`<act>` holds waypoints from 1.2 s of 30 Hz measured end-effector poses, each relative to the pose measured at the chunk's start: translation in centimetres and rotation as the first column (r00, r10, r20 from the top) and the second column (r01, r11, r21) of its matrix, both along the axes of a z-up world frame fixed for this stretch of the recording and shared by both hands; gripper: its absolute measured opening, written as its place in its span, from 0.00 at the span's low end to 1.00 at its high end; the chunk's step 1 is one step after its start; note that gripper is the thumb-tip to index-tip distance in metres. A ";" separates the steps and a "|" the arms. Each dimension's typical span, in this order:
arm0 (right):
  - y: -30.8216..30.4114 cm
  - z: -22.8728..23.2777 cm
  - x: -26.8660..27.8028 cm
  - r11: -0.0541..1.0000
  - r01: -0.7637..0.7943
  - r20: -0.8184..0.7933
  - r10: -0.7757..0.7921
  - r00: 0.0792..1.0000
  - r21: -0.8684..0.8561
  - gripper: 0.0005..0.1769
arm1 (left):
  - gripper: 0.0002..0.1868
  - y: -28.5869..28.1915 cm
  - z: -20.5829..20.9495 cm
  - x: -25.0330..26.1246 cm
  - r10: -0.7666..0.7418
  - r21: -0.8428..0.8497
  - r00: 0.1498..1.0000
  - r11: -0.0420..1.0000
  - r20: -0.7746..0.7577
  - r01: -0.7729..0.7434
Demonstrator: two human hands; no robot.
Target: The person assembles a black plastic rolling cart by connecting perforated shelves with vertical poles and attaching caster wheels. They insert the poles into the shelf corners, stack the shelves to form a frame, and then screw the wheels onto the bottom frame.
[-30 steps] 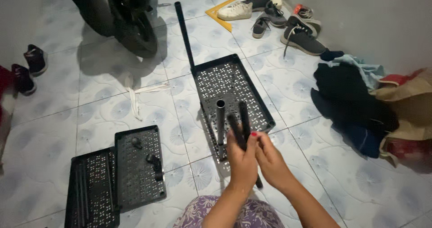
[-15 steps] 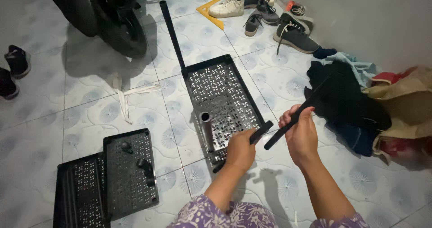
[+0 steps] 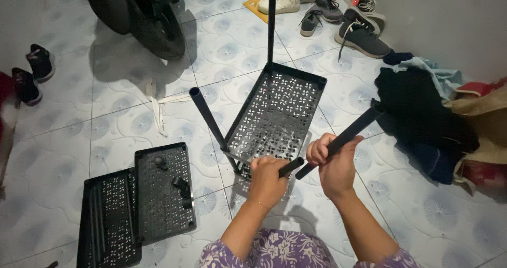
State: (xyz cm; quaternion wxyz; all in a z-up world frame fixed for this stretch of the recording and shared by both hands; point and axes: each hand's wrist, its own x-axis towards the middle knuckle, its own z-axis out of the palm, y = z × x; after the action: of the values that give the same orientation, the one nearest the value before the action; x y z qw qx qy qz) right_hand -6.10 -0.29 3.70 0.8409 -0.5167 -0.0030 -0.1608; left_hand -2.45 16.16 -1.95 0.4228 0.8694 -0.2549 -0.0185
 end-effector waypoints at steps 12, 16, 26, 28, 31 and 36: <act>3.0 -0.3 2.3 1.000 0.003 0.028 -0.003 1.000 -0.019 0.43 | 0.38 1.9 -0.8 0.7 -0.066 -0.105 0.974 0.993 -0.218 0.044; 2.6 -0.7 1.8 0.999 0.007 0.003 -0.007 1.000 0.032 0.43 | 0.38 1.4 -1.6 0.9 -0.025 -0.070 0.986 0.997 -0.164 0.014; 3.1 -1.9 1.4 1.000 0.012 0.050 -0.011 0.999 -0.017 0.44 | 0.23 0.5 1.0 1.0 0.147 -0.289 0.831 0.893 -0.536 -0.344; 3.5 -2.3 1.3 0.998 -0.045 0.070 0.047 0.996 -0.035 0.44 | 0.20 0.5 1.4 1.1 0.133 -0.302 0.784 0.874 -0.607 -0.382; 4.0 -2.8 1.6 0.993 -0.114 0.049 0.116 0.992 -0.045 0.43 | 0.21 1.1 1.3 1.2 0.129 -0.256 0.910 0.936 -0.394 -0.243; 3.7 -2.6 2.0 0.983 -0.144 0.006 0.145 0.989 -0.116 0.42 | 0.21 1.3 0.5 1.1 0.135 -0.152 0.981 0.976 -0.140 -0.156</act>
State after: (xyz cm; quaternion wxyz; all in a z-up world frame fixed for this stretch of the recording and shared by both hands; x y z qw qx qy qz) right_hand -4.08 3.44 1.07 0.8192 -0.5615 -0.0558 -0.1026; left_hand -1.30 17.44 -1.46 0.5079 0.8455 -0.1633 -0.0225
